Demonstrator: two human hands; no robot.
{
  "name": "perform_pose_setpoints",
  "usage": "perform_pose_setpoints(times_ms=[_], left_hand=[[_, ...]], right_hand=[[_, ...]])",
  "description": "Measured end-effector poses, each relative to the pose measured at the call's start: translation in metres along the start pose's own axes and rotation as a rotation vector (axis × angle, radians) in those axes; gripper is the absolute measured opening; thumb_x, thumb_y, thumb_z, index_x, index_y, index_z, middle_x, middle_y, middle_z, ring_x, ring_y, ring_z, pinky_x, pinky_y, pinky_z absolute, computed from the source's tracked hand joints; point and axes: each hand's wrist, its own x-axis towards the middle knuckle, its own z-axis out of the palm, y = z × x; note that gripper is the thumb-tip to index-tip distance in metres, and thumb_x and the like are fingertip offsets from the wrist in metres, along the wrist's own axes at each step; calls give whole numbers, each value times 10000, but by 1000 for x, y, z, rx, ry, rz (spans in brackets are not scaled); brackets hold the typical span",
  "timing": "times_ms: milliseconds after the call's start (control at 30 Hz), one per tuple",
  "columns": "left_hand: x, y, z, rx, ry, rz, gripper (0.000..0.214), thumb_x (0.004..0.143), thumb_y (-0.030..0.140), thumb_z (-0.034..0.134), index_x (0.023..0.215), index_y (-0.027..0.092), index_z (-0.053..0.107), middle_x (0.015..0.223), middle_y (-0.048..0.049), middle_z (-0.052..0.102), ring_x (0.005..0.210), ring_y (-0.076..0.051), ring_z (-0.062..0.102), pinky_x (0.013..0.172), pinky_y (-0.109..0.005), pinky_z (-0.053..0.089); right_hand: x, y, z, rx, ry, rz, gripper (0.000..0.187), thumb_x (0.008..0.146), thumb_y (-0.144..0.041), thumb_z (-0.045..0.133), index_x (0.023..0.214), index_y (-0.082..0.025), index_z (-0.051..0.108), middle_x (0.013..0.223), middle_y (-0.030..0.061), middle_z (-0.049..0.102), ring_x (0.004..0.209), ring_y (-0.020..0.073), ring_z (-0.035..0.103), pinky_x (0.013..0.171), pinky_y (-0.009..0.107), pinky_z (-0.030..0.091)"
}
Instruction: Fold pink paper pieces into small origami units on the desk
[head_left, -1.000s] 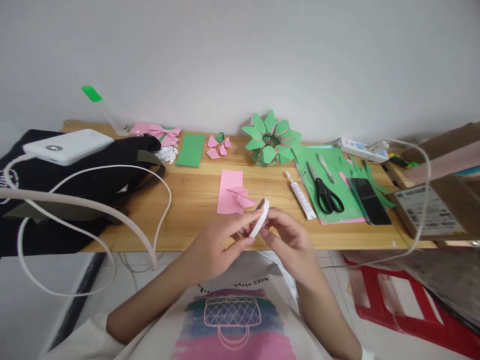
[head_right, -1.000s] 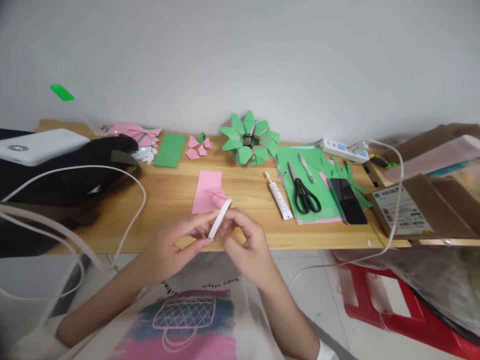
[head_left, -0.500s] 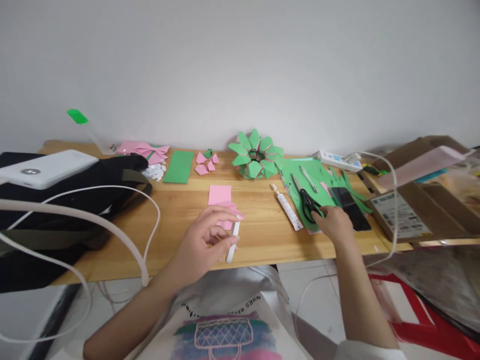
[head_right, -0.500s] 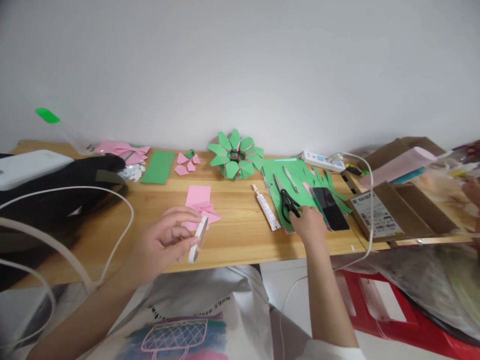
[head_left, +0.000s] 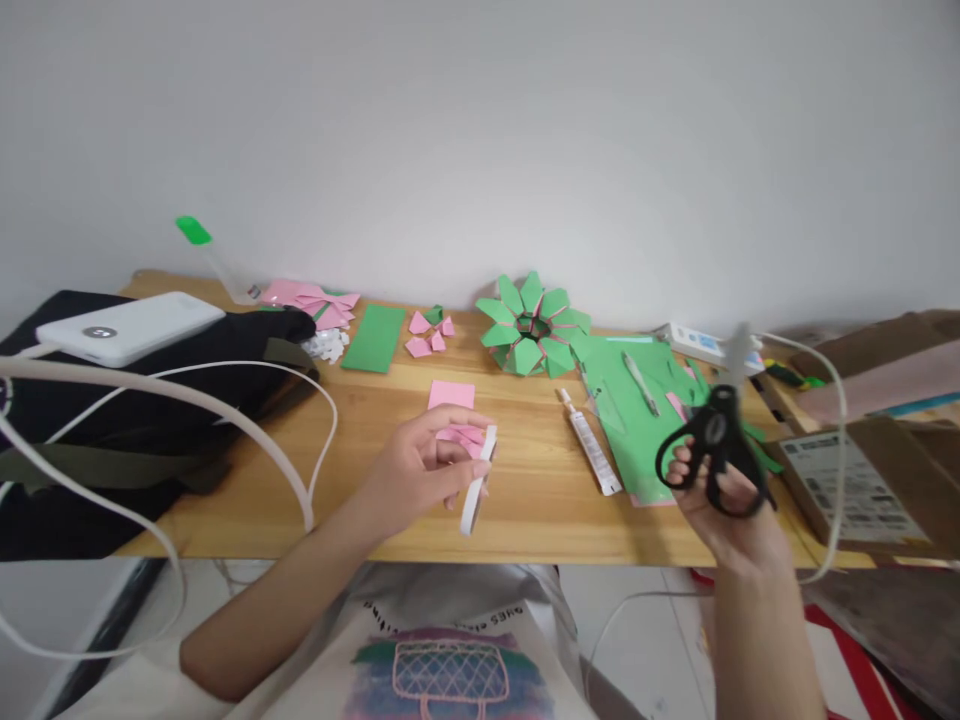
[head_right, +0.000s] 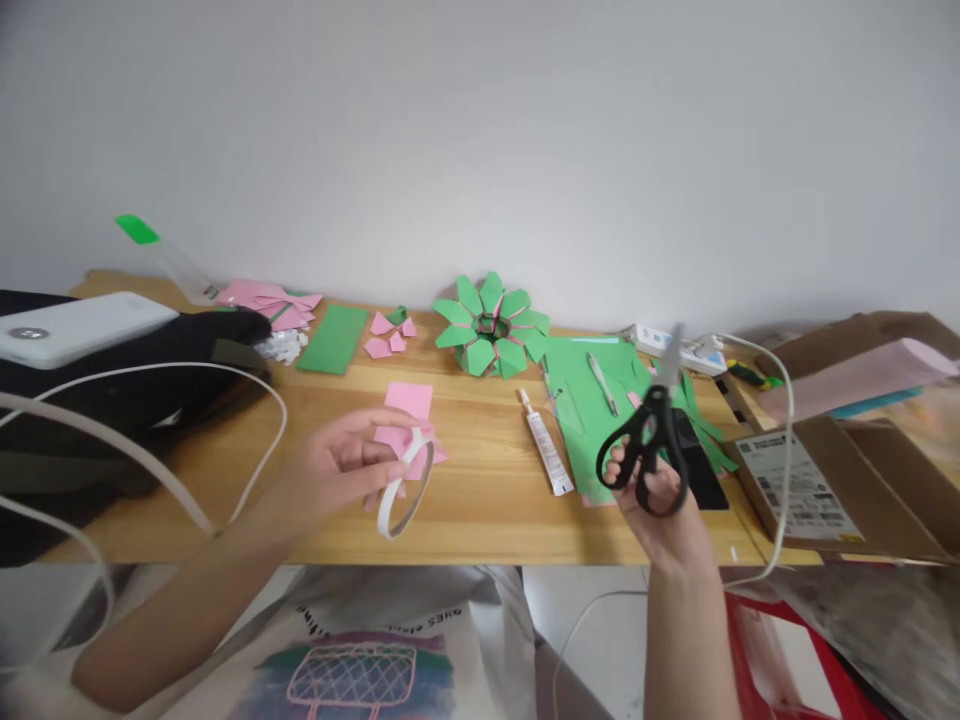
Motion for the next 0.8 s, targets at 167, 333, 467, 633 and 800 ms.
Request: perform_pose_setpoints(times_ms=[167, 333, 467, 633, 800], left_hand=[[13, 3, 4, 0, 26, 4, 379, 686, 284, 734, 1009, 151, 587, 740, -49, 721, 583, -134, 659, 416, -165, 414], [17, 1, 3, -34, 78, -8, 456, 634, 276, 756, 1035, 154, 576, 679, 1, 679, 500, -93, 586, 402, -164, 405], [13, 2, -4, -25, 71, -28, 491, 627, 270, 763, 1061, 151, 565, 652, 18, 667, 456, -67, 530, 407, -160, 387], [5, 9, -9, 11, -31, -20, 467, 699, 248, 711, 1125, 152, 546, 651, 16, 669, 526, -108, 625, 443, -166, 404], [1, 10, -8, 92, -138, 28, 424, 750, 231, 678, 1150, 160, 557, 647, 16, 669, 563, -137, 659, 515, -213, 462]], right_hand=[[-30, -18, 19, 581, -101, -134, 596, 717, -836, 421, 947, -345, 668, 709, 26, 545, 426, 89, 131, 419, 307, 233], [-34, -21, 47, 612, -516, -161, 822, 552, -928, 477, 1116, -363, 673, 959, 100, 695, 477, 129, 383, 488, 330, 372], [-38, -18, 47, 434, -703, -200, 863, 457, -934, 540, 997, -279, 693, 766, 94, 636, 605, 221, 532, 549, 355, 443], [-47, -31, 23, -161, -621, -161, 495, 686, -656, 680, 907, -214, 710, 822, 99, 677, 751, 264, 629, 694, 375, 514], [-45, -61, 20, -344, -803, -149, 349, 724, -566, 654, 750, -219, 686, 667, 36, 631, 621, 208, 597, 591, 317, 506]])
